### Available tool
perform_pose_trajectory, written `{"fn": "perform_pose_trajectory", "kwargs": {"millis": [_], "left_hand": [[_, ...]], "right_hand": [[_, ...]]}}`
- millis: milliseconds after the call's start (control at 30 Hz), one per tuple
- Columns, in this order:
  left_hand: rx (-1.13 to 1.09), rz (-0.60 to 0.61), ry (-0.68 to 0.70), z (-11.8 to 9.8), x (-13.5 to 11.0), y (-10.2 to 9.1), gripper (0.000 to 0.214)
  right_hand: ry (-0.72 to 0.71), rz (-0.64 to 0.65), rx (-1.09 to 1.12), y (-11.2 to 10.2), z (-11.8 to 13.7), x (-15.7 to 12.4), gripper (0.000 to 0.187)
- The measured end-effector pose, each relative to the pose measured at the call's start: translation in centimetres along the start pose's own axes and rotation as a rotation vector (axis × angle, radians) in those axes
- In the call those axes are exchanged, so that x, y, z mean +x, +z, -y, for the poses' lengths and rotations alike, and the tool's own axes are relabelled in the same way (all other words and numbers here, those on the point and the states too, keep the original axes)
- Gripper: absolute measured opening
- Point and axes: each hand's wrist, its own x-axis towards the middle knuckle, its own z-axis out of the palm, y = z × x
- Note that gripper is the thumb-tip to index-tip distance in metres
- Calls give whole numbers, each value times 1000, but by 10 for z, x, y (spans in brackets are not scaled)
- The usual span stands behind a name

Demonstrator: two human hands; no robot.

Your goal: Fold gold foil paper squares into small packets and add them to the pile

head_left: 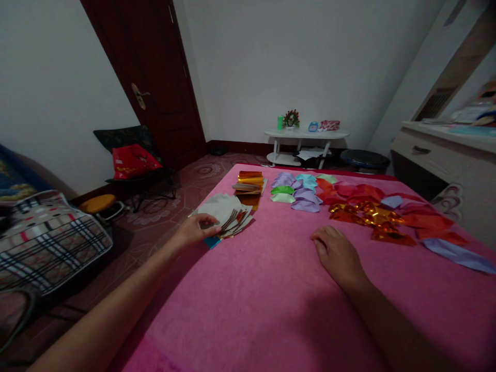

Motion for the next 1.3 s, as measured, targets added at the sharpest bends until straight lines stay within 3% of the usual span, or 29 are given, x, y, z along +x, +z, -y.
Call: {"fn": "perform_pose_trajectory", "kwargs": {"millis": [167,333,433,533,600,667,767,800,867,967,1033,1133,1300], "left_hand": [[137,-39,-13,-10,0,8,43],[-51,68,-38,-1,7,11,41],[-31,9,-30,3,10,10,42],[19,-102,15,-10,5,11,40],[71,-185,129,-31,-3,17,31],[262,-239,487,-58,-14,28,25],[376,-219,839,-96,-33,52,21],[385,-178,912,-105,-39,61,20],[370,-96,991,-117,-51,78,19],[314,3,1013,-118,-64,95,18],[263,77,981,-112,-67,102,20],[184,184,893,-101,-65,109,26],[-7,281,714,-97,-50,116,18]], "right_hand": [[-2,8,1,-1,1,0,18],[-11,-3,14,0,0,0,18],[-17,-10,23,0,-1,0,17],[-13,-27,60,0,-1,0,16],[-7,-76,132,-1,2,-1,14],[-10,-142,247,-5,7,-2,27],[-38,-170,434,-11,16,-7,61],[-67,-158,480,-13,18,-10,63],[-172,-141,527,-16,21,-16,51],[-336,-123,525,-19,18,-26,37],[-364,-107,521,-21,15,-34,33],[-317,-59,557,-24,11,-42,25],[-130,123,638,-31,18,-45,13]]}}
